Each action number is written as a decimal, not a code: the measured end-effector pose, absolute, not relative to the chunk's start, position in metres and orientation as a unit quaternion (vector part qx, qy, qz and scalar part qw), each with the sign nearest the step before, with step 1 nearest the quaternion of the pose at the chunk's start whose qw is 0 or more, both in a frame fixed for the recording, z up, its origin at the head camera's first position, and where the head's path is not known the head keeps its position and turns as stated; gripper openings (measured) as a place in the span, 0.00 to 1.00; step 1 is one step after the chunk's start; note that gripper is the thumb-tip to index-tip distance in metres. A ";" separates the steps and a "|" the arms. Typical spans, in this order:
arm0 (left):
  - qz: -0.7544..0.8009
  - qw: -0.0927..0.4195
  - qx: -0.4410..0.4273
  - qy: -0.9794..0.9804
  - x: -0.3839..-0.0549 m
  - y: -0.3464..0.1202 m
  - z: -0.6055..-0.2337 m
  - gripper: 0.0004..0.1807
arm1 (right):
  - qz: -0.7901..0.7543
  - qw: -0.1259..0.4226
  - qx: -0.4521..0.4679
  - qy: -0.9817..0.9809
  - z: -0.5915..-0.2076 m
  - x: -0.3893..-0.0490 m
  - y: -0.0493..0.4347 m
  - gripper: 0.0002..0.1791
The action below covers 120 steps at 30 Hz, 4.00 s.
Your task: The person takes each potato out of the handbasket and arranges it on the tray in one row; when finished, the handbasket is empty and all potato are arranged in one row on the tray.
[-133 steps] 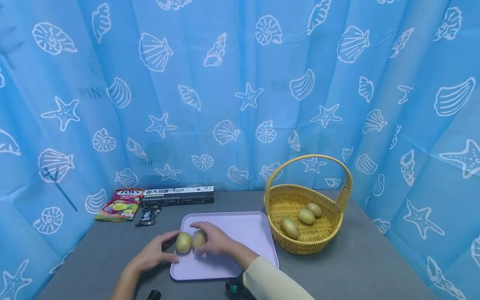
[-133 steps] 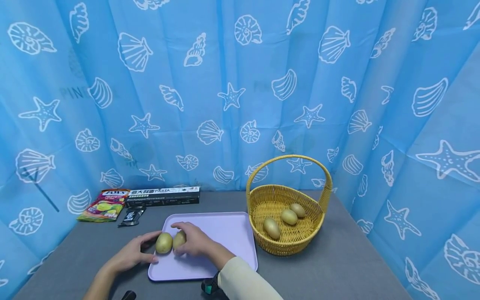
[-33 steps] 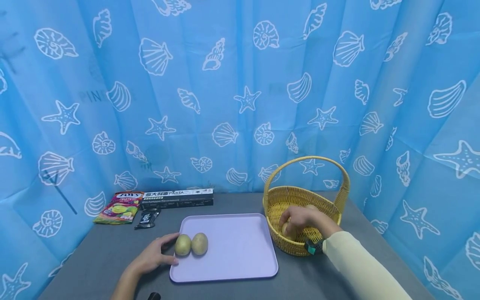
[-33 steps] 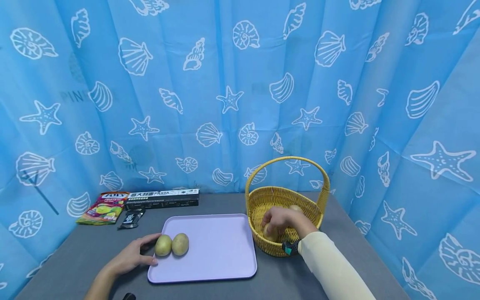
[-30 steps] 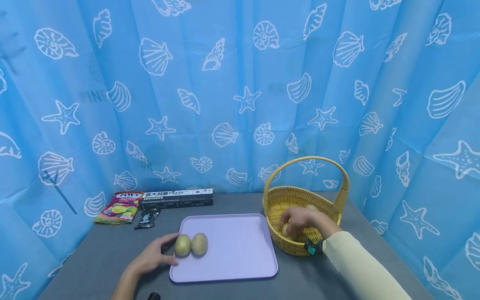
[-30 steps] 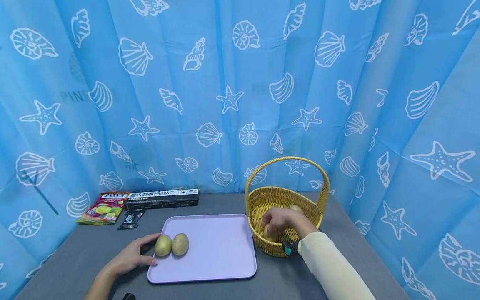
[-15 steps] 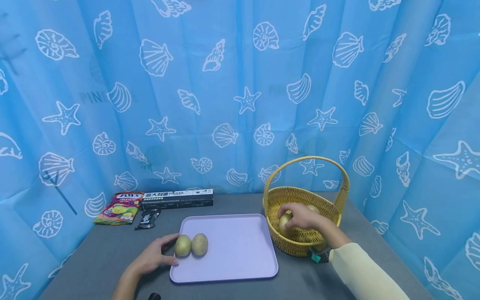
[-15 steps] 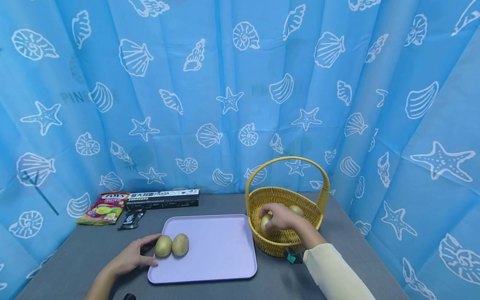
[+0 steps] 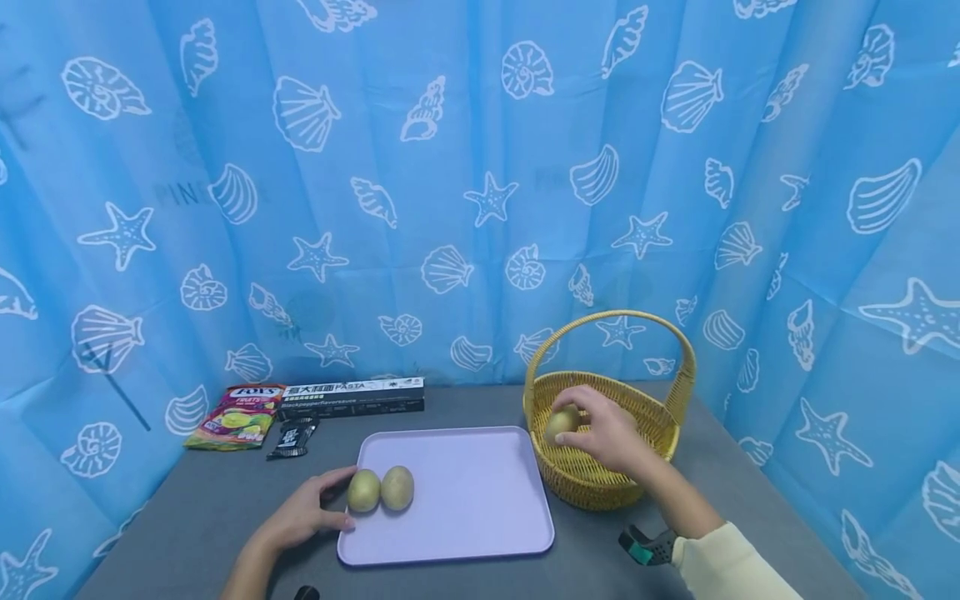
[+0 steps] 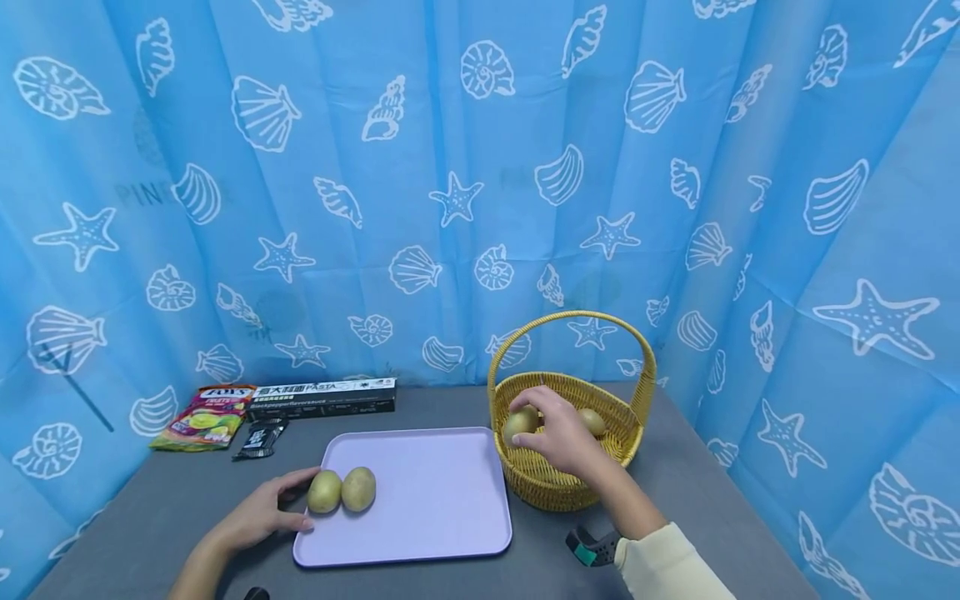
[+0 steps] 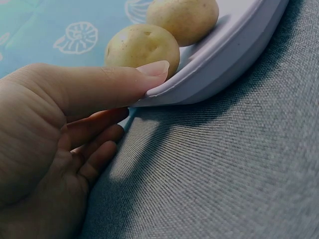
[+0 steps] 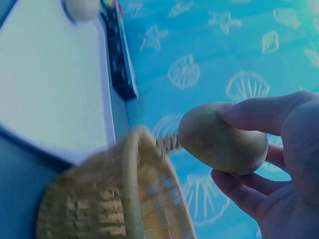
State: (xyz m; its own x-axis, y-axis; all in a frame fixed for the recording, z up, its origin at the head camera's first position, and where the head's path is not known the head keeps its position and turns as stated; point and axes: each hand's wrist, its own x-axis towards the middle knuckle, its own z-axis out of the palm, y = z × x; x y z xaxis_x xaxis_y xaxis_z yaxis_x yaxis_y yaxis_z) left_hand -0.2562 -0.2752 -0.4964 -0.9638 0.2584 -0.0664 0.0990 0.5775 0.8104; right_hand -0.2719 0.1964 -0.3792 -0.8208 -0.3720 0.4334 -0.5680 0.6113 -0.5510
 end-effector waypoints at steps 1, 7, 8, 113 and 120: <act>0.447 0.088 0.101 0.884 -0.256 -0.275 -0.496 0.47 | 0.356 0.144 0.272 -0.882 -0.378 -0.269 0.193 0.23; 0.449 0.087 0.101 0.883 -0.256 -0.275 -0.496 0.47 | 0.376 0.123 0.330 -0.857 -0.378 -0.259 0.163 0.23; 0.450 0.087 0.101 0.883 -0.256 -0.275 -0.495 0.47 | 0.375 0.112 0.334 -0.857 -0.380 -0.258 0.157 0.22; 0.446 0.087 0.085 0.887 -0.255 -0.275 -0.494 0.47 | 0.287 -0.220 0.110 -0.926 -0.390 -0.345 0.252 0.23; 0.445 0.081 0.090 0.887 -0.256 -0.276 -0.493 0.47 | 0.269 -0.220 0.095 -0.933 -0.387 -0.347 0.245 0.18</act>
State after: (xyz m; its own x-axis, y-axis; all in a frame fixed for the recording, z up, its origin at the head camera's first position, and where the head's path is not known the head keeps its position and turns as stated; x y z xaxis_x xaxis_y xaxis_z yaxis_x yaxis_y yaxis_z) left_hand -0.2560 -0.2761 -0.4926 -0.9708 0.2317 -0.0628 0.0882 0.5875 0.8044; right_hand -0.3470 0.2448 -0.3867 -0.8847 -0.2962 -0.3599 -0.0593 0.8374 -0.5434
